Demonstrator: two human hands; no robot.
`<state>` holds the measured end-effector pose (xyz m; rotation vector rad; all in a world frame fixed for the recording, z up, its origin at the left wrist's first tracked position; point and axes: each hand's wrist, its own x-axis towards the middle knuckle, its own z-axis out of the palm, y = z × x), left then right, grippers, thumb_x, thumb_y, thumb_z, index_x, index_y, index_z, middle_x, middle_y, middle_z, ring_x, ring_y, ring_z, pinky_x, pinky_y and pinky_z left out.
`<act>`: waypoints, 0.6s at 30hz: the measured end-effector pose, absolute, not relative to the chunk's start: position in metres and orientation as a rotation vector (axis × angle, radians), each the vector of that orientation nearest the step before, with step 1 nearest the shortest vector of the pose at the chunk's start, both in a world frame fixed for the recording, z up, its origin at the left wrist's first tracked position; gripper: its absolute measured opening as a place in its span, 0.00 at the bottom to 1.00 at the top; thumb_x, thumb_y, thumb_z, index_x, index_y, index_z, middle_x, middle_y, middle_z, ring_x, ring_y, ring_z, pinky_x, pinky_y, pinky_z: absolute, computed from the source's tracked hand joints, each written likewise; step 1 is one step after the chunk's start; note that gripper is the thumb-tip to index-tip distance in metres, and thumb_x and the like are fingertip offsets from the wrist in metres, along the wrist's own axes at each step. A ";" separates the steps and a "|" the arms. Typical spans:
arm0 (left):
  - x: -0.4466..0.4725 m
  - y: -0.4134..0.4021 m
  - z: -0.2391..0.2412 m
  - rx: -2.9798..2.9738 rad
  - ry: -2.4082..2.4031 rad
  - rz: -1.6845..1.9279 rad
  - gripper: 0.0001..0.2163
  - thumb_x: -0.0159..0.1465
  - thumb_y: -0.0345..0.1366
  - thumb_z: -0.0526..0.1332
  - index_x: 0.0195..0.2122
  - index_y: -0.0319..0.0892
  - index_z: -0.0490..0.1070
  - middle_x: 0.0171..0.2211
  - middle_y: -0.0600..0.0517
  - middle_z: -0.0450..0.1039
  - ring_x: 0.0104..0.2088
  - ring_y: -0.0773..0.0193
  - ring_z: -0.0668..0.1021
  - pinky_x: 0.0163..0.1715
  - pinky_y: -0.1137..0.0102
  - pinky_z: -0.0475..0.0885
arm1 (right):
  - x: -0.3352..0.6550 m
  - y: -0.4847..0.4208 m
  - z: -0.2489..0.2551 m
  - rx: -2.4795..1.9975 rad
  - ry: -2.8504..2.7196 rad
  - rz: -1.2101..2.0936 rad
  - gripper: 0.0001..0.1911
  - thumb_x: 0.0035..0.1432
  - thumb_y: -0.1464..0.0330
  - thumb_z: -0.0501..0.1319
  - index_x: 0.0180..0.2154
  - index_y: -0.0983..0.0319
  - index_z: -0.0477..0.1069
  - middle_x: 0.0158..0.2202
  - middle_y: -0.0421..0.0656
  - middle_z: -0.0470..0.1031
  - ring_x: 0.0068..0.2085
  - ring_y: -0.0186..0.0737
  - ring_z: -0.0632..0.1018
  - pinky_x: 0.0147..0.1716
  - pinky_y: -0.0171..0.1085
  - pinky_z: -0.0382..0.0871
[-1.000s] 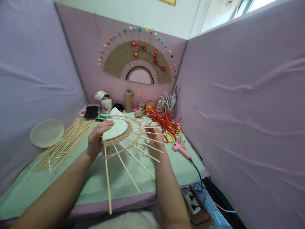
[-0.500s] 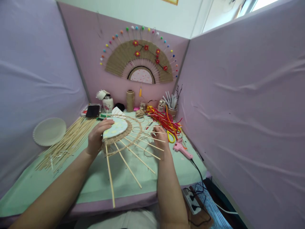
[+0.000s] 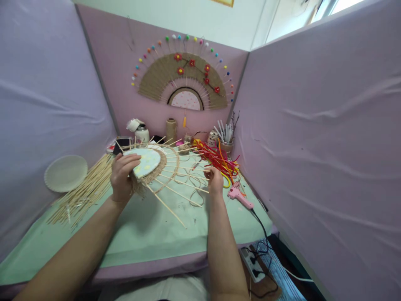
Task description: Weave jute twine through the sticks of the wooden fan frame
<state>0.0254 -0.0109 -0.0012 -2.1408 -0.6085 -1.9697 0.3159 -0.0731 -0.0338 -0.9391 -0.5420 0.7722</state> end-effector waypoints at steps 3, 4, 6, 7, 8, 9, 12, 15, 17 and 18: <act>0.025 -0.012 0.000 -2.064 -0.652 -1.975 0.08 0.67 0.35 0.56 0.41 0.50 0.74 0.44 0.51 0.79 0.50 0.57 0.77 0.56 0.51 0.61 | 0.313 -0.068 -0.040 -1.186 -0.592 0.609 0.16 0.55 0.59 0.56 0.24 0.61 0.74 0.30 0.42 0.78 0.34 0.37 0.75 0.36 0.35 0.67; 0.025 -0.013 0.000 -2.045 -0.668 -1.978 0.07 0.67 0.35 0.56 0.41 0.50 0.74 0.44 0.51 0.79 0.50 0.56 0.77 0.55 0.51 0.61 | 0.311 -0.068 -0.040 -1.233 -0.624 0.551 0.16 0.55 0.59 0.56 0.27 0.60 0.76 0.33 0.42 0.79 0.37 0.38 0.75 0.39 0.36 0.67; 0.026 -0.015 0.000 -2.016 -0.678 -1.979 0.07 0.67 0.35 0.57 0.41 0.50 0.74 0.43 0.51 0.79 0.49 0.55 0.77 0.53 0.52 0.62 | 0.303 -0.069 -0.039 -1.238 -0.704 0.493 0.12 0.54 0.60 0.60 0.31 0.60 0.78 0.37 0.42 0.79 0.42 0.40 0.75 0.45 0.37 0.66; 0.027 -0.016 0.000 -2.010 -0.670 -1.979 0.07 0.66 0.34 0.57 0.42 0.51 0.74 0.43 0.51 0.79 0.49 0.55 0.76 0.52 0.52 0.63 | 0.297 -0.072 -0.038 -1.204 -0.759 0.520 0.10 0.52 0.62 0.62 0.33 0.59 0.78 0.38 0.42 0.79 0.44 0.41 0.75 0.47 0.38 0.66; 0.028 -0.017 0.000 -2.009 -0.659 -1.977 0.08 0.66 0.34 0.58 0.42 0.51 0.74 0.43 0.51 0.79 0.49 0.55 0.76 0.51 0.53 0.63 | 0.291 -0.074 -0.037 -1.158 -0.827 0.590 0.09 0.50 0.63 0.64 0.34 0.59 0.78 0.39 0.42 0.79 0.45 0.42 0.76 0.48 0.39 0.67; 0.029 -0.018 0.000 -2.015 -0.649 -1.972 0.08 0.66 0.33 0.58 0.43 0.52 0.74 0.43 0.51 0.79 0.49 0.56 0.76 0.51 0.53 0.63 | 0.285 -0.078 -0.035 -1.111 -0.903 0.685 0.10 0.48 0.65 0.66 0.35 0.58 0.78 0.39 0.43 0.80 0.45 0.42 0.76 0.48 0.41 0.67; 0.032 -0.020 -0.002 -2.052 -0.648 -1.939 0.10 0.65 0.32 0.59 0.44 0.53 0.74 0.43 0.51 0.78 0.47 0.56 0.75 0.49 0.55 0.64 | 0.265 -0.088 -0.029 -1.010 -1.155 0.988 0.19 0.46 0.69 0.68 0.43 0.56 0.77 0.44 0.43 0.79 0.49 0.45 0.76 0.52 0.46 0.67; 0.038 -0.022 -0.006 -2.078 -0.638 -1.891 0.11 0.64 0.32 0.60 0.45 0.53 0.74 0.43 0.50 0.78 0.46 0.56 0.74 0.48 0.57 0.64 | 0.246 -0.093 -0.028 -0.878 -1.336 1.180 0.26 0.45 0.70 0.70 0.49 0.54 0.74 0.52 0.42 0.76 0.56 0.47 0.72 0.59 0.49 0.62; 0.043 -0.024 -0.009 -2.085 -0.622 -1.856 0.12 0.63 0.31 0.60 0.45 0.53 0.75 0.42 0.50 0.78 0.45 0.56 0.73 0.47 0.58 0.64 | 0.236 -0.091 -0.030 -0.724 -1.338 1.273 0.29 0.42 0.70 0.71 0.49 0.53 0.73 0.55 0.41 0.73 0.59 0.46 0.70 0.62 0.48 0.58; 0.045 -0.025 -0.011 -2.088 -0.621 -1.836 0.12 0.63 0.30 0.61 0.45 0.54 0.76 0.42 0.50 0.78 0.44 0.56 0.73 0.47 0.58 0.64 | 0.230 -0.090 -0.031 -0.655 -1.307 1.307 0.30 0.40 0.70 0.72 0.49 0.53 0.73 0.56 0.40 0.73 0.60 0.46 0.70 0.63 0.48 0.56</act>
